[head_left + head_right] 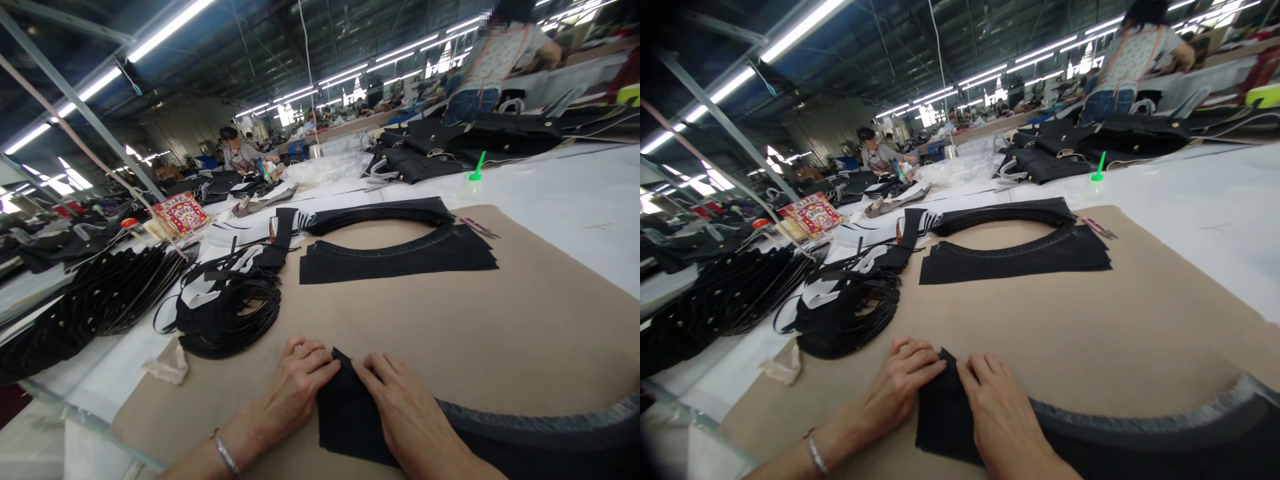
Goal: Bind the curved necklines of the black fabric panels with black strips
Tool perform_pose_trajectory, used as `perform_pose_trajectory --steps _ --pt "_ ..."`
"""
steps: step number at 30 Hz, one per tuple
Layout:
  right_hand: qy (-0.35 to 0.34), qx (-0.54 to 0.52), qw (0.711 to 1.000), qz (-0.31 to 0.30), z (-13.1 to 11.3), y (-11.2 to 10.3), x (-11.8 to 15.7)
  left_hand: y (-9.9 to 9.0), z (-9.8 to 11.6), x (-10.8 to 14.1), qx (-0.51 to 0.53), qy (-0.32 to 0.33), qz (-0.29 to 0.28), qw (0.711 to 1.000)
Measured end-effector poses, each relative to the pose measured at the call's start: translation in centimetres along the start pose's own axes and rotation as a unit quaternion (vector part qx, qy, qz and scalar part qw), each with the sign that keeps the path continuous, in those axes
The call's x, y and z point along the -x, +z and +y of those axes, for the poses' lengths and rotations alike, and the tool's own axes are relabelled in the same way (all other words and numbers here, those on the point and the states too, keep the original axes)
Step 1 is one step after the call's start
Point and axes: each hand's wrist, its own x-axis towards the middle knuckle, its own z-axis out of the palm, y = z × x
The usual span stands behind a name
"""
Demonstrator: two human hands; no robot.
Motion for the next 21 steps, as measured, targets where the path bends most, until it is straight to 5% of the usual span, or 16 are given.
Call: perform_pose_trajectory --steps 21 --pt "0.005 0.037 0.997 -0.064 -0.8 -1.6 -1.8 0.4 0.7 0.9 -0.017 -0.045 0.005 0.999"
